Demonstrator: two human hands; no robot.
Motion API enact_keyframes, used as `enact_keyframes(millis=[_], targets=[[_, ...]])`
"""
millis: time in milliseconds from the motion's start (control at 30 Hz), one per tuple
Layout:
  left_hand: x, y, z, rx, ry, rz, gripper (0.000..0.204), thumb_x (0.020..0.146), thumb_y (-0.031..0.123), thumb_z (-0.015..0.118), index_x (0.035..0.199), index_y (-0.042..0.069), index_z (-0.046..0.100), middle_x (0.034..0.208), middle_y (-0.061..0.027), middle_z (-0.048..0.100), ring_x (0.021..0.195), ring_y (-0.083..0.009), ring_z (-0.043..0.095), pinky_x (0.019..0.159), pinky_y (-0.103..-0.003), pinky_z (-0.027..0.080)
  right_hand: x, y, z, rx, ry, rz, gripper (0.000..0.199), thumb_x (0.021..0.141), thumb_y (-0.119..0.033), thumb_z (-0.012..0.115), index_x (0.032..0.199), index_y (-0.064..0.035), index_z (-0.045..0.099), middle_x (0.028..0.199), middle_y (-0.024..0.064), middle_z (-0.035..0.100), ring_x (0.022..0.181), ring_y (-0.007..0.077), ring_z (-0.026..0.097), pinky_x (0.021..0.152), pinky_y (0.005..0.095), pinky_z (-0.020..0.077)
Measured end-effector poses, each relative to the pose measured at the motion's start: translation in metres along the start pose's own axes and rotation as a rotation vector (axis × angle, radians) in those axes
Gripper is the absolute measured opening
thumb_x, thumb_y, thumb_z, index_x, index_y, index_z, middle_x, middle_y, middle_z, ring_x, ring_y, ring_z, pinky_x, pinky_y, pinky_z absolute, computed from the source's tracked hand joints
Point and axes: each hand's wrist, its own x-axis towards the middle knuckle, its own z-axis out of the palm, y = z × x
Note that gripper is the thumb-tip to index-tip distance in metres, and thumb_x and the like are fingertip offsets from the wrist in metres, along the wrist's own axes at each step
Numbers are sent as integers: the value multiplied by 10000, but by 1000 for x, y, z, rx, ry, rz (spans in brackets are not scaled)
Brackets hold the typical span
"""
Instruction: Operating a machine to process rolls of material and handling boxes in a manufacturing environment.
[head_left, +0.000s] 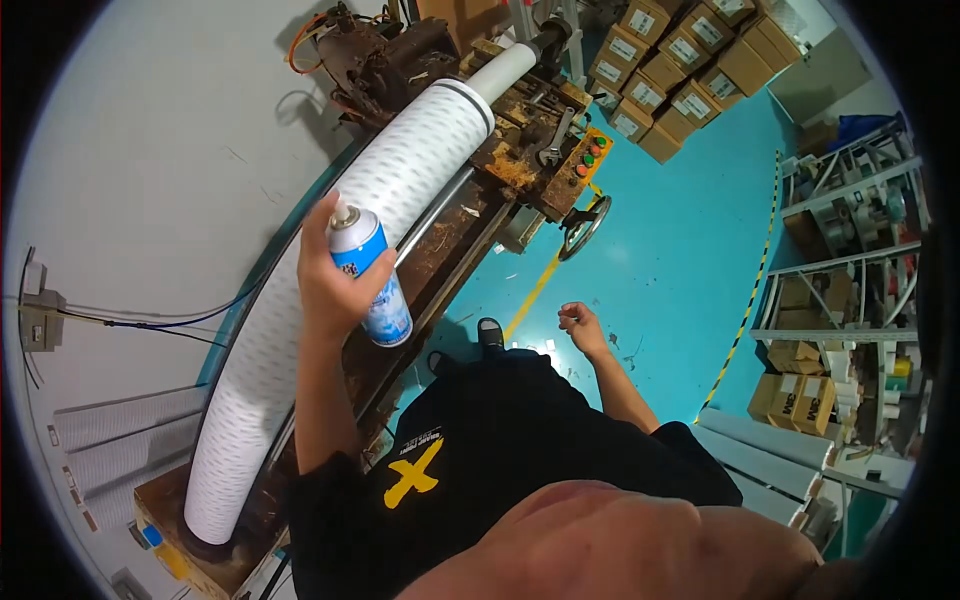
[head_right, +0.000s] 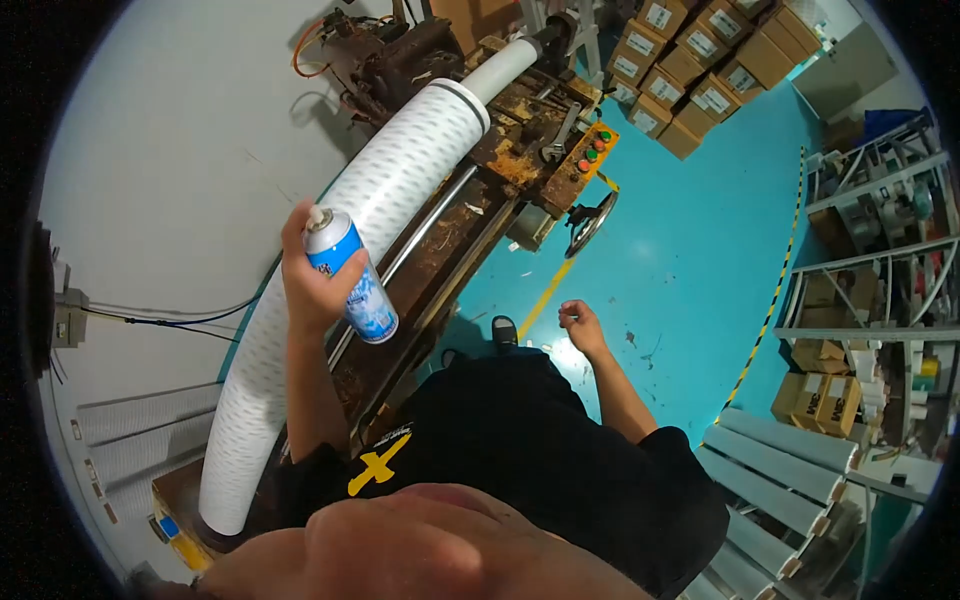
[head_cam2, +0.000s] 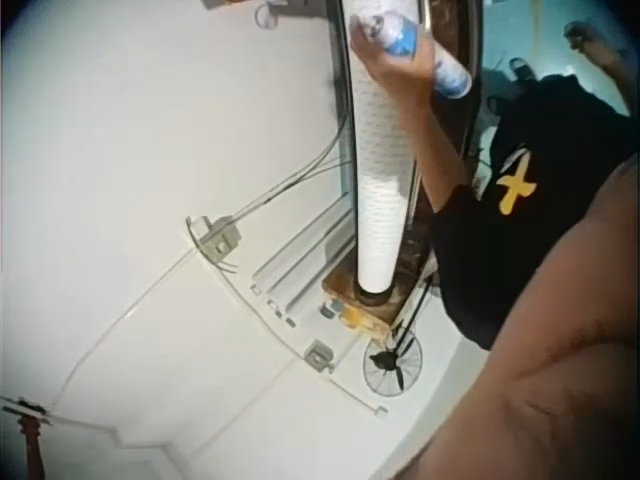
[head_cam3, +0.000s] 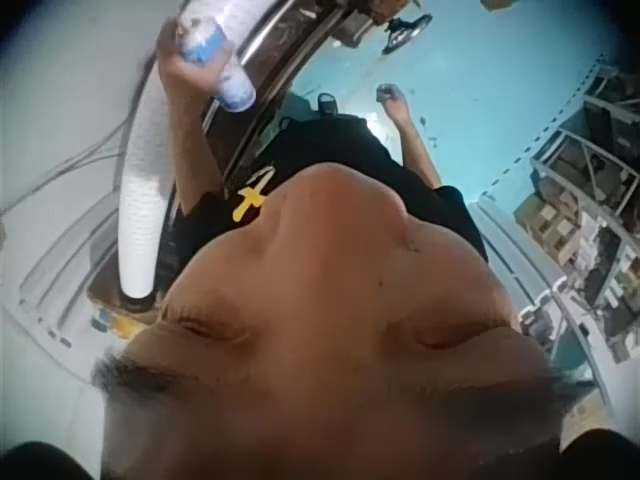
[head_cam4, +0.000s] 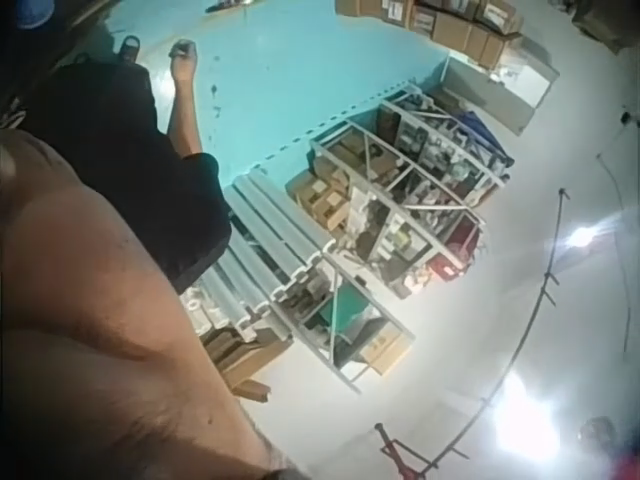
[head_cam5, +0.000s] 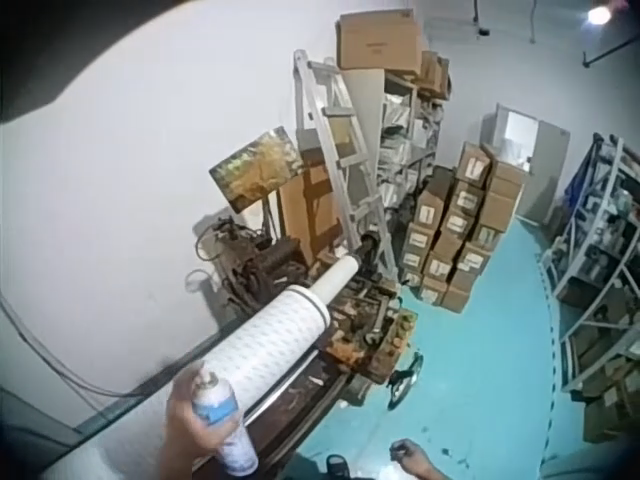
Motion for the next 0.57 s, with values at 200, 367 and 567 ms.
enact_keyframes(millis=[200, 367, 567], targets=[[-38, -19, -17, 49, 101, -207, 737, 630, 148, 739, 1259, -38, 405, 1197, -212, 490, 1097, -335, 500, 937, -388, 400, -2, -4, 17, -78, -86, -86, 228, 833, -44, 554, 1055, -13, 515, 972, 92, 600, 826, 159, 583, 747, 284, 480], [-50, -33, -38, 72, 120, -262, 760, 626, 159, 743, 1273, -30, 392, 1205, -213, 485, 1096, -334, 500, 936, -394, 399, 0, -26, 26, -80, -71, -95, 213, 838, -44, 573, 1042, -3, 528, 918, 96, 625, 784, 161, 601, 727, 289, 489], [-62, -43, -48, -37, 125, -273, 758, 657, 181, 733, 1296, -5, 370, 1232, -200, 470, 1102, -323, 490, 955, -411, 377, 5, -42, 32, -136, -80, -158, 217, 848, -69, 577, 1052, -12, 530, 937, 90, 624, 813, 159, 593, 759, 294, 488]])
